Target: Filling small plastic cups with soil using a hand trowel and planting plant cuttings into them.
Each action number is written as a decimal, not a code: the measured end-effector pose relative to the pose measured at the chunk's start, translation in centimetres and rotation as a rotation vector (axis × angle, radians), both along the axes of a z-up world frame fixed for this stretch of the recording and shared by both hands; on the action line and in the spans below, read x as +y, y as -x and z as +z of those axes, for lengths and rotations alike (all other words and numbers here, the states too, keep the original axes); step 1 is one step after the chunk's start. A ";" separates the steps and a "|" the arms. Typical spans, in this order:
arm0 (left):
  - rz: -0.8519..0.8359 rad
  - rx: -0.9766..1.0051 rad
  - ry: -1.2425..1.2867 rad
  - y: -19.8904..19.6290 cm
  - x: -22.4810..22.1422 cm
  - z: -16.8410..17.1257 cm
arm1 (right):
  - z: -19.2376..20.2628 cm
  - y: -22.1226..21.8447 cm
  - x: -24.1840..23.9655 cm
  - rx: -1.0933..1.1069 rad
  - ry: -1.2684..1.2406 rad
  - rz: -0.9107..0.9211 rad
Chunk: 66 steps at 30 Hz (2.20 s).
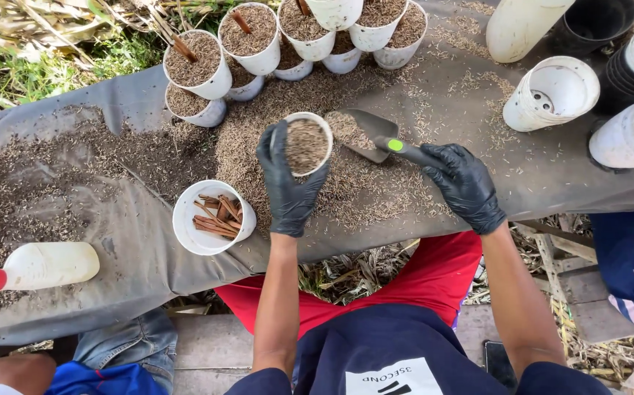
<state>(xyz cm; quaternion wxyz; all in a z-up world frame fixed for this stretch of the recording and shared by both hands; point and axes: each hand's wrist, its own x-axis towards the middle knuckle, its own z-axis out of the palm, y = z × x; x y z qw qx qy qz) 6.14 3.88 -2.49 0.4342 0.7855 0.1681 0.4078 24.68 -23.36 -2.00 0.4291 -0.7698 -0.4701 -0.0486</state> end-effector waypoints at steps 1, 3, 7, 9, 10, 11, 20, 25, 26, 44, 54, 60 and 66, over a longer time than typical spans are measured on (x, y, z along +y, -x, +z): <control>0.000 0.004 0.001 0.4 0.0 0.4 | 0.4 0.3 -0.2 0.004 0.001 0.000; 0.004 -0.020 -0.009 1.2 0.1 1.4 | 1.3 0.7 -0.3 0.010 -0.019 -0.001; 0.030 -0.033 -0.049 3.1 -0.5 2.7 | 0.3 0.5 -0.2 -0.145 0.050 -0.036; 0.049 0.008 -0.098 4.2 -0.4 3.0 | 0.4 1.1 0.1 -0.475 0.193 -0.083; 0.049 0.011 -0.099 4.2 -0.7 3.2 | 0.8 1.3 0.3 -0.472 0.193 -0.083; 0.070 -0.004 -0.090 4.2 -1.1 3.4 | 1.2 1.4 0.6 -0.604 0.229 -0.101; 0.040 -0.009 -0.080 3.7 -2.4 3.2 | -3.9 -0.5 -1.6 -0.686 0.280 -0.290; 0.030 -0.001 -0.073 4.0 -2.9 3.7 | -1.6 2.5 0.1 -0.629 0.274 -0.267; 0.037 0.010 -0.087 4.2 -2.9 3.8 | -1.9 1.8 -0.1 -0.661 0.272 -0.315; 0.063 0.045 -0.173 7.4 -4.0 3.7 | 0.9 4.9 -7.8 -0.331 0.545 -0.540; 0.051 0.023 -0.011 7.1 -5.7 4.1 | 1.5 9.2 -2.1 -0.252 0.354 -0.272; 0.080 0.022 -0.033 7.9 -5.5 3.9 | -1.0 3.8 -4.3 -0.362 0.426 -0.486; 0.065 0.036 -0.035 7.7 -5.5 3.3 | 1.8 7.6 -0.3 -0.293 0.426 -0.296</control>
